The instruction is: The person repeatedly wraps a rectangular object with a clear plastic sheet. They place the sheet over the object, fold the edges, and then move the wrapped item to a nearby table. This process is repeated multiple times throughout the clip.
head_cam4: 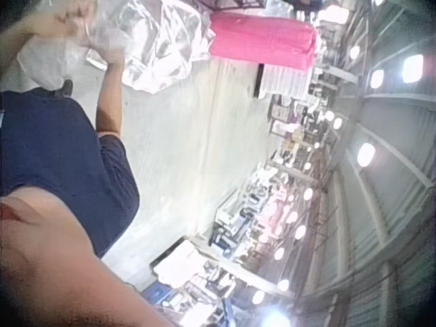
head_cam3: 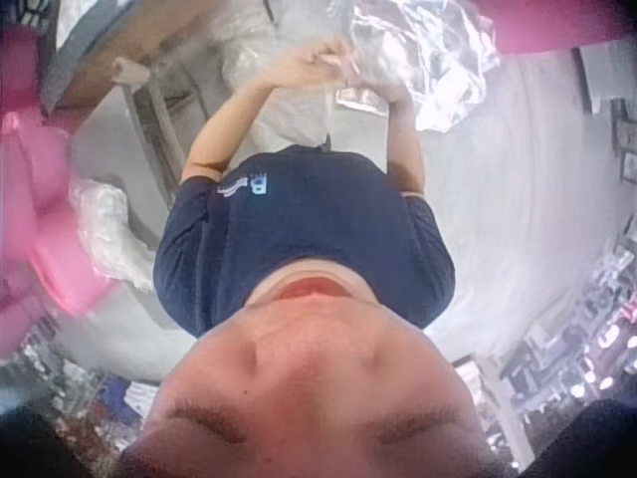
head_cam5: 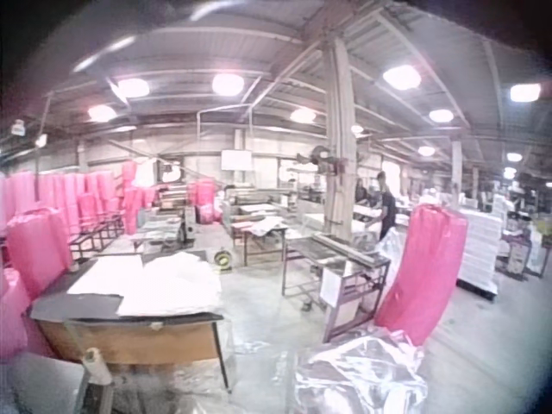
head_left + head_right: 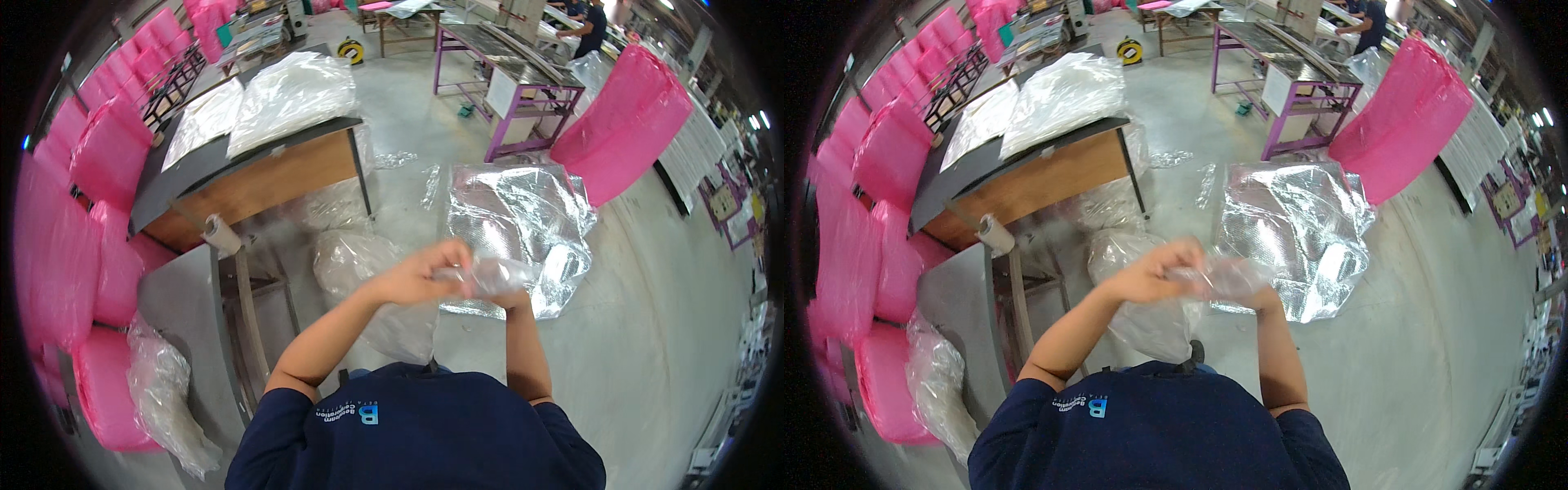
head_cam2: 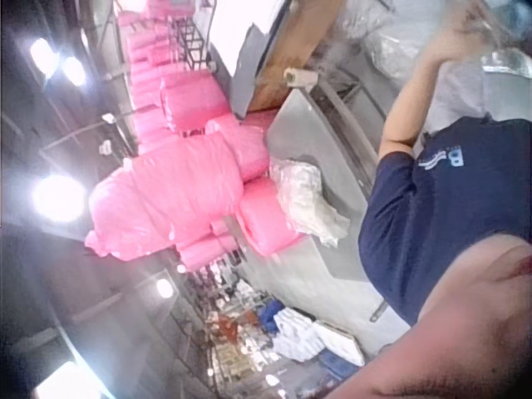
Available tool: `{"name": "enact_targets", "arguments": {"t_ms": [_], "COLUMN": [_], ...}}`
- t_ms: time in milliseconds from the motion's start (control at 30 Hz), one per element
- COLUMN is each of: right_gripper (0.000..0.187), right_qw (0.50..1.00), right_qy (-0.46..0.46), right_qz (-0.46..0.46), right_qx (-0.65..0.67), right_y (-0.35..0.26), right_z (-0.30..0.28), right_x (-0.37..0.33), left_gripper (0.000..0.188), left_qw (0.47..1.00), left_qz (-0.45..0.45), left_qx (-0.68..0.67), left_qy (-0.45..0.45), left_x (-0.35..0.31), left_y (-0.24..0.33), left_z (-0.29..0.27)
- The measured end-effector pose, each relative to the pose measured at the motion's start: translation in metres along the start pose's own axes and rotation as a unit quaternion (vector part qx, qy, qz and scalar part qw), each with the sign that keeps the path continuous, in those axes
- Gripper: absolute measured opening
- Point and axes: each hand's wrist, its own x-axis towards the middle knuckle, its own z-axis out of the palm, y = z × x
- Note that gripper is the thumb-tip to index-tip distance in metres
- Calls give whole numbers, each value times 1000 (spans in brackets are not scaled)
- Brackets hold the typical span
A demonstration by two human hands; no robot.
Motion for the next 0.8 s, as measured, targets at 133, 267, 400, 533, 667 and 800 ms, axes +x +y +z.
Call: {"name": "enact_targets", "arguments": {"t_ms": [133, 267, 400, 533, 667, 800], "right_gripper": [10, 8, 19, 32, 36, 24], "right_qw": [992, 988, 952, 951, 957, 934], "right_qy": [97, 112, 101, 24, 8, -10], "right_qz": [-12, -76, -99, -27, 8, 159], "right_qx": [83, -69, -273, -306, -288, -319], "right_y": [-50, -81, -106, -86, -2, 60], "right_z": [-42, -72, -71, -74, -89, -126], "right_x": [33, 62, 101, 127, 142, 138], "left_gripper": [40, 60, 39, 8, 8, 24], "left_qw": [976, 895, 846, 904, 802, 766], "left_qz": [-79, -56, 143, 169, 312, 252], "left_qx": [154, 424, 495, 351, 408, 248], "left_qy": [136, 128, 139, 176, 305, 537], "left_x": [45, 99, 152, 177, 179, 158], "left_y": [2, 20, -2, 27, 56, 88], "left_z": [-49, -45, -69, -119, -207, -318]}}
